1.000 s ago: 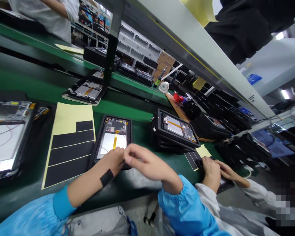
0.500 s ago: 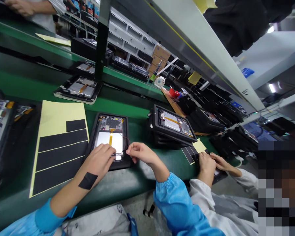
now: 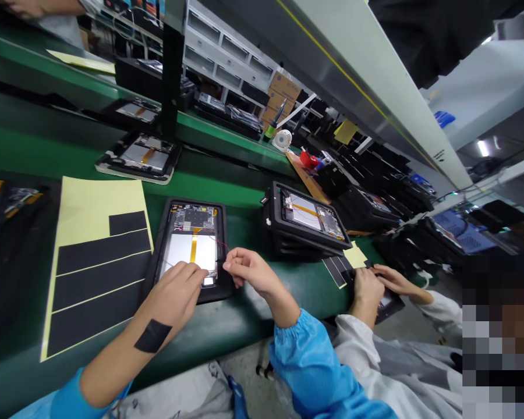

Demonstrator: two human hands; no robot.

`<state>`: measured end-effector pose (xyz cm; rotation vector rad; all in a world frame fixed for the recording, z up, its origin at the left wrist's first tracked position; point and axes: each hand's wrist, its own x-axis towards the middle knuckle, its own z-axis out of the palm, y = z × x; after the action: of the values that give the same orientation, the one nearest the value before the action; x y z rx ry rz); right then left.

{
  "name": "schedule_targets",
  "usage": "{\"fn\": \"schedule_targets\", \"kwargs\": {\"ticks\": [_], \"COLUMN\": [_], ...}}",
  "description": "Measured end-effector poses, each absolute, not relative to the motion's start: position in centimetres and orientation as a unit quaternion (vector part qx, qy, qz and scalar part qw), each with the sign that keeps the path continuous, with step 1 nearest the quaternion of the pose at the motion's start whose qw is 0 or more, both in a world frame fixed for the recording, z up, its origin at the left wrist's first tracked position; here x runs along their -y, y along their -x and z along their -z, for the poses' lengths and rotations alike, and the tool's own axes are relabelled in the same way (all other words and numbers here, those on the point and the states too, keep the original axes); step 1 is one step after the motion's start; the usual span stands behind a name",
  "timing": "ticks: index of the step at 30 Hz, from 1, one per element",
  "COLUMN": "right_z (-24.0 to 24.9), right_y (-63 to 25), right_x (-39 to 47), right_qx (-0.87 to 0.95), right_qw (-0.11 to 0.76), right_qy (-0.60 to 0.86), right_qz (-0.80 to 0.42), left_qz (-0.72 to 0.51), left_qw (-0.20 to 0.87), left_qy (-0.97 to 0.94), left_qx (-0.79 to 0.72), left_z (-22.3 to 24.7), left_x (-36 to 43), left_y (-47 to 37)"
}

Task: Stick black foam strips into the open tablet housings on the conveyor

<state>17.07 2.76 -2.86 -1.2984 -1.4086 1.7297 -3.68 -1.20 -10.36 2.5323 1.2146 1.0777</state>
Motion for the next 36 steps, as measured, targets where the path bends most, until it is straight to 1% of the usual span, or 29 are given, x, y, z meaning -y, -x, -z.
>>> {"fn": "schedule_targets", "kwargs": {"ticks": [5,8,13,18,21,31,36], "right_z": [3.1,3.1,3.1,3.1,3.2,3.2,2.5], "right_y": [-17.3,-16.9,-16.4,-16.8,-16.9,-15.0,-14.9], "right_x": [-2.7,-3.2,-4.0,-3.7,-3.6,-5.2,-5.2], "right_qx": [0.527,0.52,0.509,0.491,0.497,0.579,0.583], "right_qw": [0.188,0.167,0.169,0.201,0.188,0.076,0.069], "right_qy": [0.517,0.543,0.544,0.533,0.539,0.564,0.562], "right_qz": [-0.648,-0.638,-0.645,-0.659,-0.654,-0.583,-0.582], "left_qz": [-0.318,-0.341,-0.377,-0.363,-0.359,-0.361,-0.347], "left_qw": [0.034,0.064,0.1,0.059,0.054,0.156,0.186], "left_qy": [-0.861,-0.848,-0.832,-0.847,-0.841,-0.814,-0.801], "left_qx": [-0.397,-0.401,-0.395,-0.384,-0.401,-0.427,-0.451], "left_z": [11.0,11.4,11.3,11.4,11.5,11.3,11.7], "left_x": [1.6,1.4,1.1,1.2,1.1,-0.1,-1.5], "left_y": [3.6,3.6,4.0,4.1,4.1,4.4,4.7]}}
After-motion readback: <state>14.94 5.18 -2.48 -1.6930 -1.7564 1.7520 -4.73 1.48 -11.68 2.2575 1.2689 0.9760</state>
